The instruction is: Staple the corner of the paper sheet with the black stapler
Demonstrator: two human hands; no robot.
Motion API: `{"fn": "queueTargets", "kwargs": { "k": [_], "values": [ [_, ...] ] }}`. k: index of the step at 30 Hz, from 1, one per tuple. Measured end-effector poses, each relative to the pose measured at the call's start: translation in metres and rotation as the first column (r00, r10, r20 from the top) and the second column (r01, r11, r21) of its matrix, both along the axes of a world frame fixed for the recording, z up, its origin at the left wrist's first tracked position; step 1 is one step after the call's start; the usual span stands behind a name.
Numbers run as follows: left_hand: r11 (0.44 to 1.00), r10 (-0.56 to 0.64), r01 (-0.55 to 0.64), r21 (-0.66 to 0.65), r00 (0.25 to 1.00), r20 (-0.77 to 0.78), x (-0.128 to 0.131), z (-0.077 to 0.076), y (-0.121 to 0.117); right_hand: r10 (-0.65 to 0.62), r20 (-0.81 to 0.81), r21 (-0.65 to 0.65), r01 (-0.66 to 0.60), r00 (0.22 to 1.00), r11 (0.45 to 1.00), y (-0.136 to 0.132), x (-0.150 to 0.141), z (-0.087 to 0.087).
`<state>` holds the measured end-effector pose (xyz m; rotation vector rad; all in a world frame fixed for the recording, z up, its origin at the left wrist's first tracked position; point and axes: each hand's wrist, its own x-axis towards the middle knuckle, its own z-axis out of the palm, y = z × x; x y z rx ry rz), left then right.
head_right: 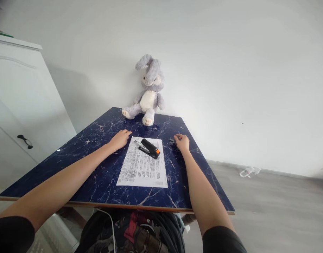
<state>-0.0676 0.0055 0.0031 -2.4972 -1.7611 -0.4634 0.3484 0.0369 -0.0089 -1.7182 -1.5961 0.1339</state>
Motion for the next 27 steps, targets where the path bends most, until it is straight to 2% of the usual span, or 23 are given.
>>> {"fn": "queueTargets", "kwargs": {
  "k": [3, 7, 11, 14, 16, 20, 23, 27],
  "values": [
    [1.0, -0.009, 0.009, 0.005, 1.0, -0.023, -0.001, 0.004, 0.0, 0.002, -0.008, 0.025, -0.001, 1.0, 1.0, -0.002, -0.006, 0.003],
    [0.998, 0.054, -0.053, 0.023, 0.998, -0.027, -0.001, 0.007, -0.002, 0.067, 0.016, 0.055, -0.067, 0.998, 0.996, -0.007, -0.021, 0.008],
    [0.989, 0.116, -0.114, 0.098, 0.993, -0.009, 0.001, 0.009, -0.011, 0.223, 0.074, 0.099, -0.23, 0.972, 0.968, -0.015, -0.041, 0.013],
    [0.984, 0.072, -0.086, 0.158, 0.993, 0.093, 0.006, 0.014, -0.017, 0.339, 0.107, 0.116, -0.351, 0.935, 0.929, -0.023, -0.056, 0.017],
    [0.987, -0.011, -0.021, 0.158, 0.979, 0.202, 0.011, 0.017, -0.02, 0.411, 0.119, 0.127, -0.424, 0.904, 0.897, -0.029, -0.065, 0.019],
    [0.982, -0.176, 0.134, 0.134, 0.907, 0.384, 0.021, 0.018, -0.024, 0.565, 0.091, 0.145, -0.572, 0.82, 0.807, -0.042, -0.078, 0.026],
    [0.968, -0.251, 0.216, 0.131, 0.875, 0.415, 0.027, 0.011, -0.027, 0.68, 0.059, 0.14, -0.68, 0.731, 0.72, -0.052, -0.086, 0.034],
    [0.943, -0.334, 0.303, 0.139, 0.866, 0.373, 0.033, 0.002, -0.029, 0.806, 0.101, 0.034, -0.811, 0.584, 0.584, -0.063, -0.094, 0.041]
  ]
}}
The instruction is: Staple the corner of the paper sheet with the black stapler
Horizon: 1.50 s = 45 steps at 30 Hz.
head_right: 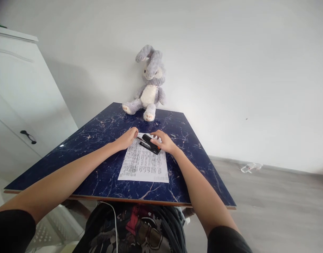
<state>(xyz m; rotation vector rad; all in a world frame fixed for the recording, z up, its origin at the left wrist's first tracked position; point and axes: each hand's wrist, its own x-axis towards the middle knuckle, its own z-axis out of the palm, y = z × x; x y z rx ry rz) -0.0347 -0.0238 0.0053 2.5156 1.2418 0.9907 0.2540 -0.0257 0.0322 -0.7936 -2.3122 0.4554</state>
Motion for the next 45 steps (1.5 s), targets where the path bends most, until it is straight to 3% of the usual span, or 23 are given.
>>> {"fn": "queueTargets", "kwargs": {
  "k": [4, 11, 19, 28, 38, 45],
  "values": [
    [0.999, -0.047, 0.047, 0.005, 0.999, -0.005, 0.003, 0.0, -0.003, 0.085, 0.123, 0.032, -0.089, 0.989, 0.995, -0.006, -0.006, 0.001],
    [0.994, -0.109, 0.109, -0.002, 0.993, -0.052, 0.004, 0.009, -0.006, 0.08, 0.172, 0.03, -0.086, 0.982, 0.996, -0.008, -0.01, -0.001],
    [0.998, -0.038, 0.042, -0.045, 0.996, 0.075, 0.002, 0.017, -0.007, 0.076, 0.169, -0.036, -0.071, 0.983, 0.997, -0.012, -0.011, 0.004],
    [0.98, -0.111, 0.129, -0.15, 0.986, 0.125, 0.004, 0.008, -0.003, 0.103, 0.174, -0.055, -0.095, 0.979, 0.994, -0.011, -0.01, 0.003],
    [0.964, -0.059, 0.109, -0.243, 0.977, 0.205, 0.006, 0.001, 0.001, 0.11, 0.17, -0.054, -0.103, 0.979, 0.993, -0.009, -0.011, 0.002],
    [0.962, -0.057, 0.101, -0.255, 0.983, 0.174, 0.004, 0.0, 0.003, 0.115, 0.171, -0.063, -0.106, 0.979, 0.992, -0.011, -0.011, 0.004]
  ]
}}
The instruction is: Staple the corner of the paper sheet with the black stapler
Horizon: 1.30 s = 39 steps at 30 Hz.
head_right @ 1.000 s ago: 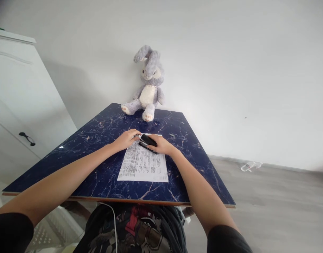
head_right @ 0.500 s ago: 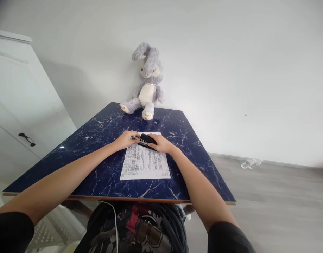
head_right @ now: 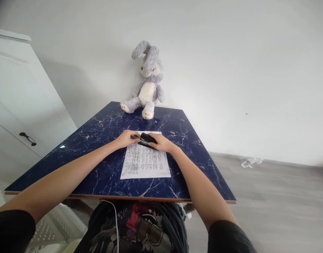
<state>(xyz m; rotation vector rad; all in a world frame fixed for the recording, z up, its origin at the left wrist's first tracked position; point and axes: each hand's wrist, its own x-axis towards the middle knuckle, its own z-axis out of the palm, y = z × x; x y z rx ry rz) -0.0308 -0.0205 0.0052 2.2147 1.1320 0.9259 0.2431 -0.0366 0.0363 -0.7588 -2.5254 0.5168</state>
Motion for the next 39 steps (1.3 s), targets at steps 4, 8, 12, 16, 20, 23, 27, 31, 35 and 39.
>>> {"fn": "queueTargets", "kwargs": {
  "k": [4, 8, 12, 16, 20, 23, 27, 31, 35, 39],
  "values": [
    [1.0, 0.005, -0.005, 0.006, 0.999, -0.044, -0.003, 0.004, -0.001, -0.003, -0.002, -0.003, 0.003, 1.0, 1.0, 0.0, 0.0, 0.0],
    [1.0, -0.004, 0.006, 0.01, 0.996, -0.094, -0.012, 0.007, 0.002, 0.002, -0.001, -0.009, -0.002, 1.0, 1.0, 0.002, 0.002, 0.0],
    [0.999, -0.019, 0.014, -0.04, 0.993, -0.115, -0.027, 0.011, 0.008, 0.004, 0.015, -0.03, -0.004, 1.0, 1.0, 0.003, 0.003, 0.0],
    [0.996, -0.033, 0.023, -0.091, 0.993, -0.111, -0.04, 0.015, 0.012, 0.008, 0.012, -0.027, -0.008, 1.0, 1.0, 0.005, 0.004, 0.0],
    [0.992, -0.039, 0.031, -0.123, 0.997, -0.066, -0.041, 0.017, 0.011, 0.004, -0.003, -0.035, -0.004, 1.0, 0.999, 0.007, 0.006, -0.002],
    [0.993, -0.032, 0.033, -0.113, 0.999, 0.013, -0.033, 0.019, 0.004, -0.017, -0.07, -0.05, 0.014, 0.997, 0.999, 0.007, 0.006, -0.004],
    [0.998, -0.045, 0.049, -0.048, 0.995, 0.087, -0.016, 0.022, -0.01, -0.007, -0.186, -0.057, -0.004, 0.982, 0.998, 0.002, -0.001, -0.003],
    [0.995, -0.091, 0.089, 0.037, 0.995, 0.046, -0.005, 0.022, -0.016, 0.09, -0.229, -0.012, -0.095, 0.969, 0.995, -0.006, -0.014, 0.0],
    [0.99, -0.129, 0.129, 0.047, 0.992, -0.015, -0.002, 0.017, -0.013, 0.101, -0.188, -0.014, -0.106, 0.977, 0.994, -0.007, -0.014, 0.004],
    [0.994, -0.003, 0.015, 0.112, 0.994, -0.111, 0.0, 0.01, -0.009, -0.169, -0.159, 0.019, 0.174, 0.973, 0.984, 0.008, 0.016, 0.013]
  ]
}}
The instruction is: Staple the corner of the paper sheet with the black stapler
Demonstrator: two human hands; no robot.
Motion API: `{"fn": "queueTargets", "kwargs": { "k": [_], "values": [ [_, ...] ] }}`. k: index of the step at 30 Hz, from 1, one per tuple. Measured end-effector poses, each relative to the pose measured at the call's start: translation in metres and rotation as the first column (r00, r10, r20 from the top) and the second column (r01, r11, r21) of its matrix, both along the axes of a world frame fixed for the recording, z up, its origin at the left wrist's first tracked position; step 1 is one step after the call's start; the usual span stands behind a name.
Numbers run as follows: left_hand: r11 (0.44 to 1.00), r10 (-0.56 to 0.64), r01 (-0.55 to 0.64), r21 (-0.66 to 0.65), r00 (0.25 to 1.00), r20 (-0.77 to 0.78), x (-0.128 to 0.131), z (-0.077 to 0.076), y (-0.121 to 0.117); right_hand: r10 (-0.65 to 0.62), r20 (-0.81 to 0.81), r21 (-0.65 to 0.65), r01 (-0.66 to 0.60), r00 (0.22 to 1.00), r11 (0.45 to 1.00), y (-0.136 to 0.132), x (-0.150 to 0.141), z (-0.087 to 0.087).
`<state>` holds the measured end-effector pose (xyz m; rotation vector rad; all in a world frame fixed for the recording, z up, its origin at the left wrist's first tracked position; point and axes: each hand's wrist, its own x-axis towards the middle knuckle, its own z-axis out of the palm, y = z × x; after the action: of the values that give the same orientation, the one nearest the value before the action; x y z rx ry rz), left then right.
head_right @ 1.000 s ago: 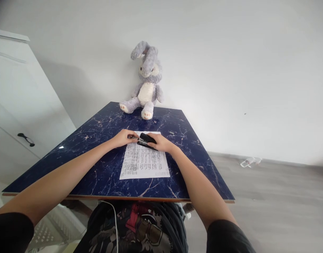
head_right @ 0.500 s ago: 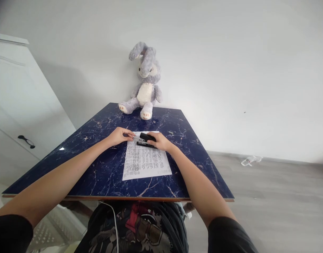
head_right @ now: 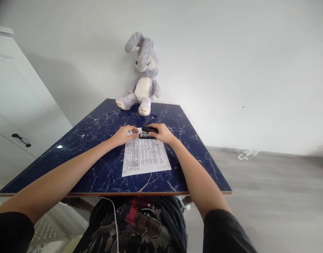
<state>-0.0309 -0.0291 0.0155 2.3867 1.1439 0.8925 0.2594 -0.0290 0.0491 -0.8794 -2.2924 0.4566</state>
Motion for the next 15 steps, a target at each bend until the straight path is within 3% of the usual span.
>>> {"fn": "queueTargets", "kwargs": {
  "k": [4, 6, 10, 15],
  "values": [
    [0.995, -0.076, 0.088, 0.042, 0.969, -0.235, 0.0, -0.009, 0.001, -0.345, 0.062, 0.041, 0.343, 0.937, 0.939, 0.02, 0.044, 0.002],
    [0.994, -0.094, 0.108, 0.028, 0.946, -0.311, -0.001, -0.013, 0.004, -0.437, 0.112, 0.035, 0.436, 0.892, 0.899, 0.027, 0.059, -0.001],
    [0.999, -0.014, 0.024, 0.023, 0.928, -0.373, -0.009, -0.015, 0.014, -0.427, 0.194, -0.012, 0.437, 0.883, 0.899, 0.032, 0.069, -0.005],
    [0.998, 0.038, -0.014, 0.064, 0.918, -0.394, -0.017, -0.015, 0.019, -0.267, 0.208, -0.115, 0.295, 0.941, 0.949, 0.025, 0.064, 0.002]
  ]
}}
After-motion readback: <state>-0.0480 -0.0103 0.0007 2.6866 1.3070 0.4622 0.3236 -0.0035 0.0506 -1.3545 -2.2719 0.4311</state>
